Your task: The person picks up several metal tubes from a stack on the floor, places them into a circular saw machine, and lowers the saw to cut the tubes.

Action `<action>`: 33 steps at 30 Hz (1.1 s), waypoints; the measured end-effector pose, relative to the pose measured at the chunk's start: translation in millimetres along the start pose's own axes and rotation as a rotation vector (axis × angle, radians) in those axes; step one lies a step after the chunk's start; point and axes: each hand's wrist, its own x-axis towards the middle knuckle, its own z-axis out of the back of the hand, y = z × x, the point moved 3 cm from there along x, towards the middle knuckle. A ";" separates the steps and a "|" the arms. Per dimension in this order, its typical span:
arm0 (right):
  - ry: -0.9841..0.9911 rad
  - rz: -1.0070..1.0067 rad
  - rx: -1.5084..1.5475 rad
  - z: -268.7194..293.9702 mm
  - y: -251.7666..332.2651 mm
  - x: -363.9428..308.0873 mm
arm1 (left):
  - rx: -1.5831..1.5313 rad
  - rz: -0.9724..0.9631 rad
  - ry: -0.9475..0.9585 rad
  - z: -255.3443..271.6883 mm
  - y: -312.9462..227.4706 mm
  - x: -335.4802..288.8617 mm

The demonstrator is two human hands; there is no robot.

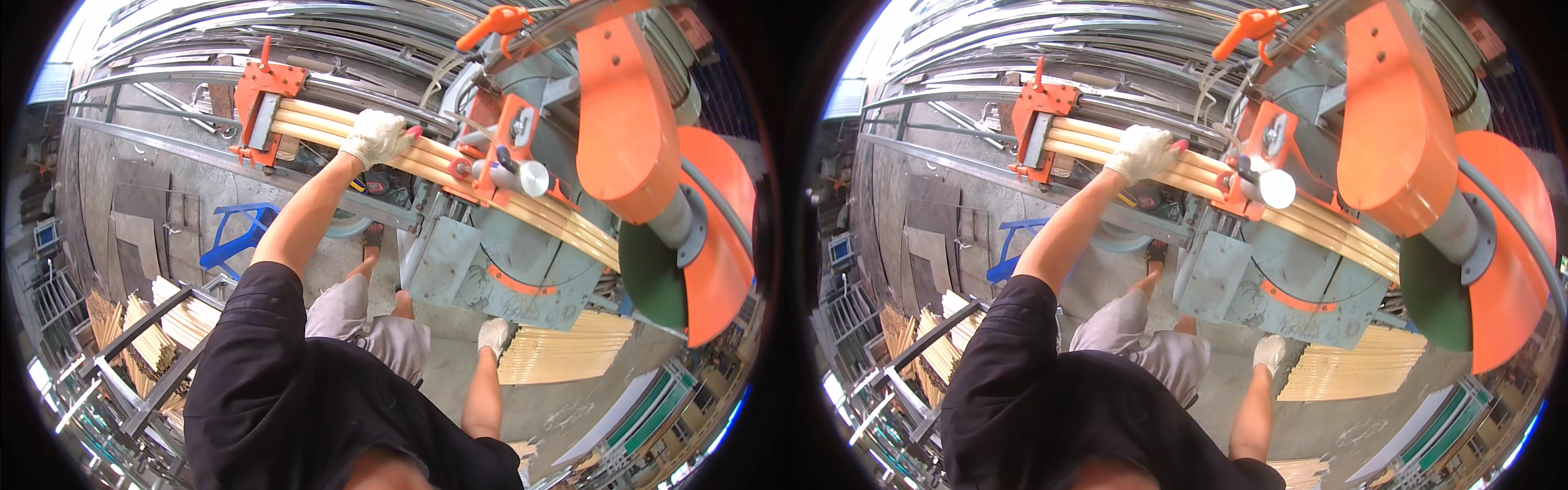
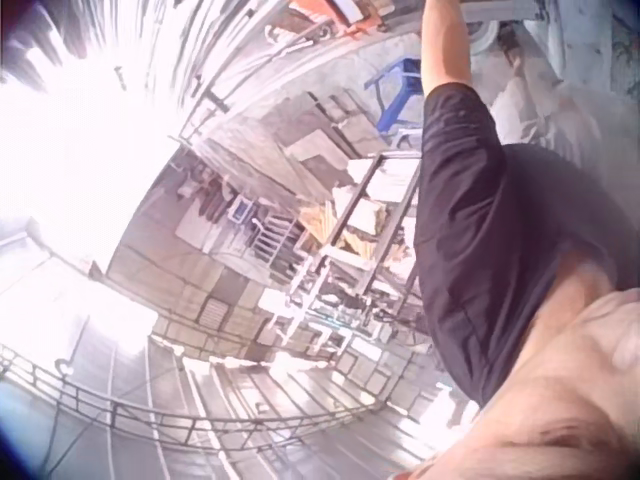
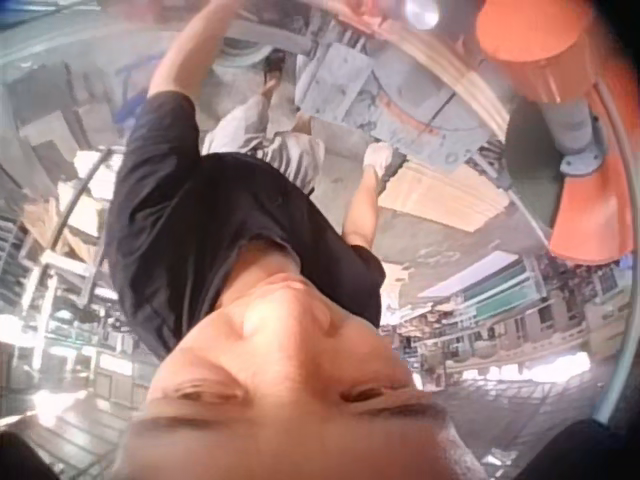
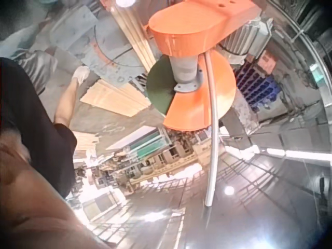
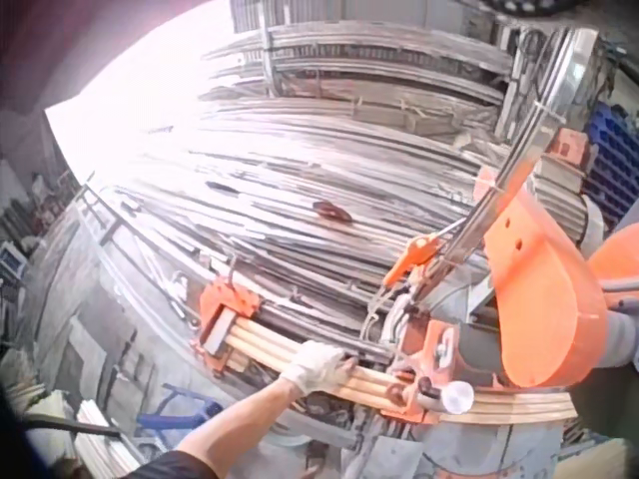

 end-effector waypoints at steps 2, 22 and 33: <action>0.032 0.034 -0.151 -6.6 4.9 8.0 | -0.033 0.013 0.020 3.2 1.3 -3.3; 0.113 0.119 0.053 50.6 20.0 15.5 | 0.005 0.064 0.203 1.8 3.0 4.9; -0.027 0.582 -0.591 57.6 14.5 15.3 | 0.013 0.035 0.142 -3.2 7.9 6.5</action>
